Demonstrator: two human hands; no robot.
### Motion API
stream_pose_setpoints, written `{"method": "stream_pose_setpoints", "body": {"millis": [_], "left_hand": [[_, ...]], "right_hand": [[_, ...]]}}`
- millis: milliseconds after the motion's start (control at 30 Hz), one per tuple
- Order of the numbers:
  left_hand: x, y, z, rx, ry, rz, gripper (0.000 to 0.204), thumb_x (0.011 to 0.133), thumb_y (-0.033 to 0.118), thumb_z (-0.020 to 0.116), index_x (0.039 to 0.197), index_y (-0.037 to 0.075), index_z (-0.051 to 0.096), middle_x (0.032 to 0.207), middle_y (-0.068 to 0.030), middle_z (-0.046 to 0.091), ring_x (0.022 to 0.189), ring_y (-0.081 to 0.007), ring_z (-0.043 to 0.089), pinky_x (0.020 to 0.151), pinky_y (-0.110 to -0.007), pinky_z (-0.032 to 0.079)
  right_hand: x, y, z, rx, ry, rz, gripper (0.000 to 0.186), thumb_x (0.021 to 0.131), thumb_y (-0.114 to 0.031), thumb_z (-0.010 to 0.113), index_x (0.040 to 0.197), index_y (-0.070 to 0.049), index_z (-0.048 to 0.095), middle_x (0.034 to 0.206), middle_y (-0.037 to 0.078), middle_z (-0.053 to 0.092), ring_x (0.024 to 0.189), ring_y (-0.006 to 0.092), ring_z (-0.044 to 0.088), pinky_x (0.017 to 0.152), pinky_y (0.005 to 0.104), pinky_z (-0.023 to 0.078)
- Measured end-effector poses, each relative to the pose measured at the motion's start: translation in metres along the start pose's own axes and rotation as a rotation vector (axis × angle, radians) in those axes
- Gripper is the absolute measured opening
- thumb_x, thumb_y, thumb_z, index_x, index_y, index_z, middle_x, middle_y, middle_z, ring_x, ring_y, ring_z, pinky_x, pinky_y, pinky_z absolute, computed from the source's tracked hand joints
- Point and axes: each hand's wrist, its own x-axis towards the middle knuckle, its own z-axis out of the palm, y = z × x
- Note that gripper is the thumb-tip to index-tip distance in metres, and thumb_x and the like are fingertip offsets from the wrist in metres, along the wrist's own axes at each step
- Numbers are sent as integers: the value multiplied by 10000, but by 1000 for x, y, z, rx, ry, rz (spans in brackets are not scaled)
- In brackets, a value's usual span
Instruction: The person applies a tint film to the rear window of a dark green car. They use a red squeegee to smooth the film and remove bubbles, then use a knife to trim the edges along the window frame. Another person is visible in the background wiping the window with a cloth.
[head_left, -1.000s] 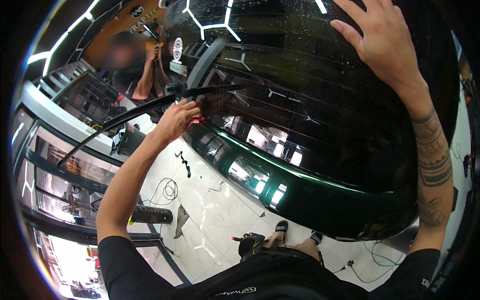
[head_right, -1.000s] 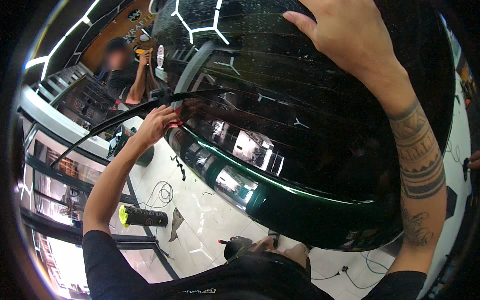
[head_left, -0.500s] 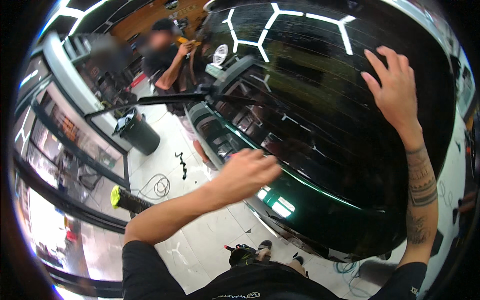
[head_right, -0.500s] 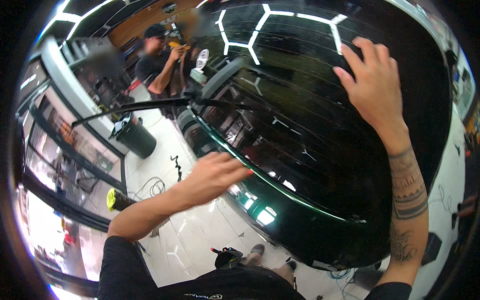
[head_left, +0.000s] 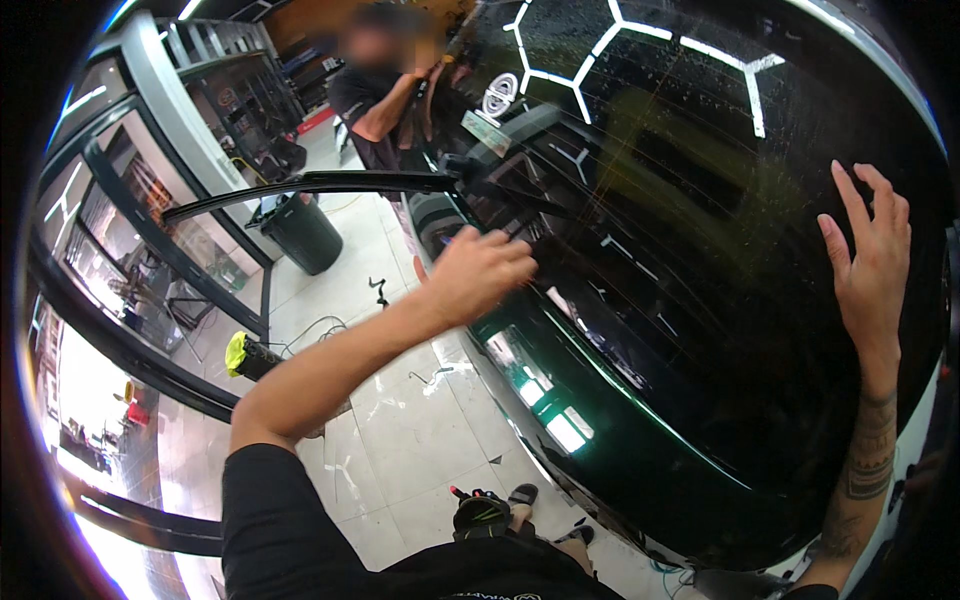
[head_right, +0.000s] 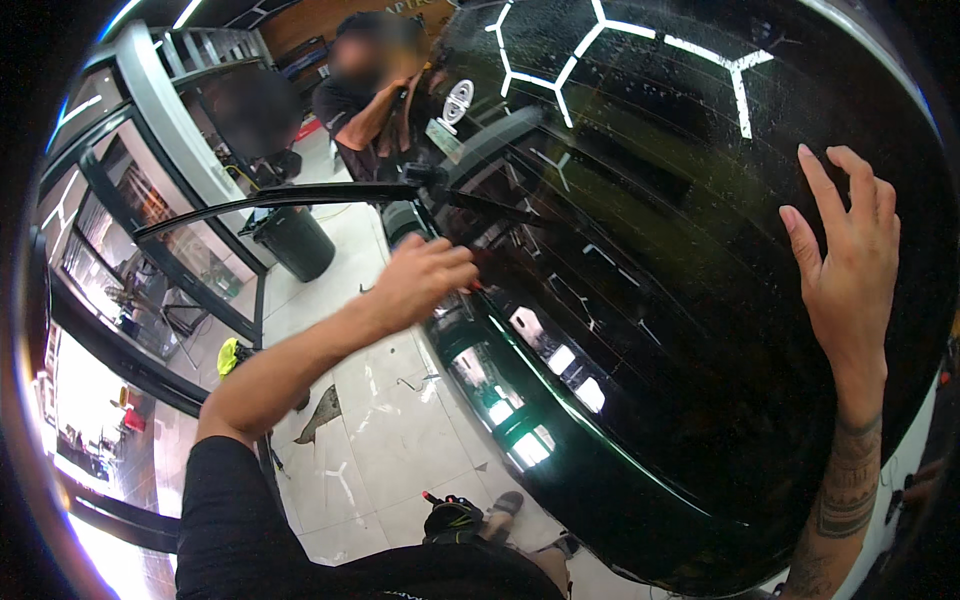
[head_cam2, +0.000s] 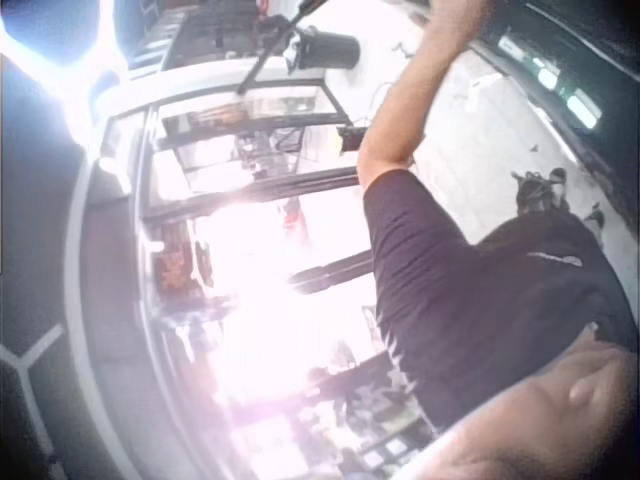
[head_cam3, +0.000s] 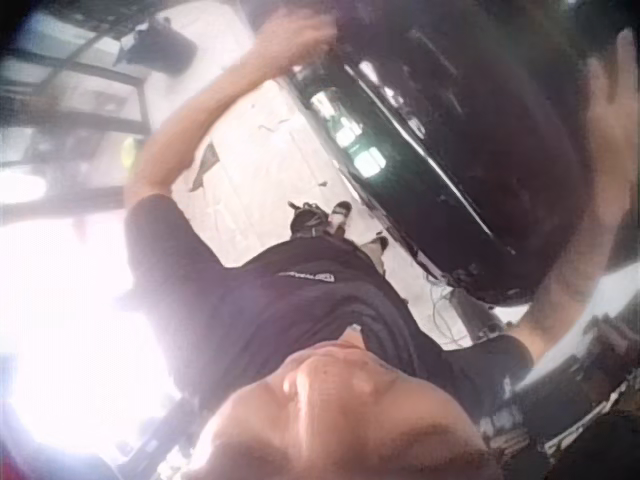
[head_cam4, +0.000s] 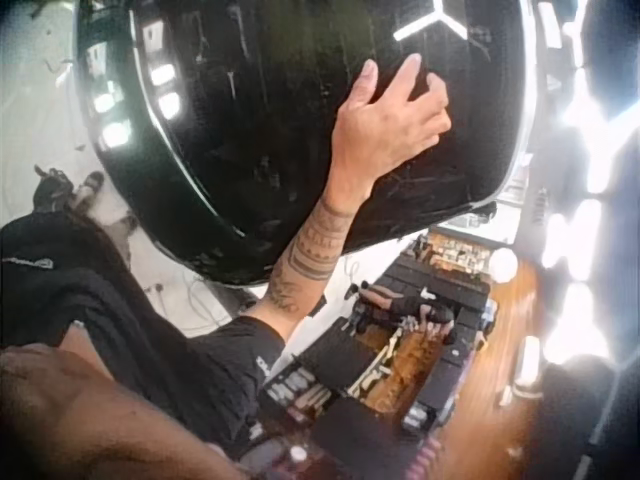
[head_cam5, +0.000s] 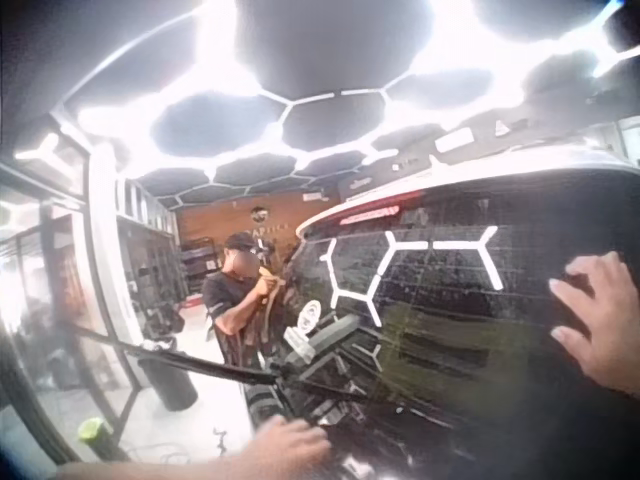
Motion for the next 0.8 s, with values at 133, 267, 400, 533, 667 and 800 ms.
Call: {"method": "stream_pose_setpoints", "body": {"millis": [133, 267, 400, 533, 667, 800], "left_hand": [[-11, -62, 22, 6, -25, -40, 110, 846, 176, 677, 948, 157, 641, 962, -3, 592, 962, -213, 599, 789, -395, 439], [-10, -106, 26, 51, -99, -76, 67, 855, 90, 624, 919, 109, 632, 948, -40, 605, 937, -241, 615, 789, -387, 476], [-7, -100, 27, 75, -50, -85, 76, 859, 81, 616, 933, 95, 623, 960, -45, 600, 941, -253, 605, 796, -385, 482], [-28, -101, 33, 81, 69, 37, 139, 803, 91, 620, 937, 128, 626, 968, -52, 591, 957, -281, 595, 812, -410, 483], [-57, -29, -7, -277, 357, 157, 284, 784, 77, 728, 1066, 104, 705, 984, -42, 698, 945, -256, 665, 817, -391, 535], [-117, 0, 13, -912, 386, -512, 134, 908, 72, 719, 1031, 24, 699, 922, -97, 721, 879, -220, 710, 789, -362, 589]], "right_hand": [[0, 6, -11, -29, -21, -51, 442, 1026, -363, 566, 1405, -138, 595, 1400, 81, 525, 1258, 266, 498, 1049, 412, 427], [-1, 15, -22, -41, -33, -75, 423, 1024, -328, 577, 1408, -153, 597, 1402, 81, 527, 1245, 260, 511, 1032, 406, 452], [-3, 24, -33, -33, -28, -84, 399, 1019, -265, 586, 1398, -142, 603, 1375, 86, 538, 1206, 258, 525, 1005, 390, 463], [1, 8, -42, 164, -59, 36, 407, 962, -180, 637, 1362, -108, 627, 1298, 109, 557, 1125, 261, 536, 958, 385, 470], [3, 4, -47, 248, 8, 47, 393, 941, -174, 640, 1321, -74, 647, 1287, 116, 566, 1076, 277, 522, 914, 386, 464], [-1, 1, -44, 247, -16, 51, 399, 939, -197, 646, 1318, -75, 650, 1291, 121, 567, 1088, 287, 523, 925, 383, 469]]}}
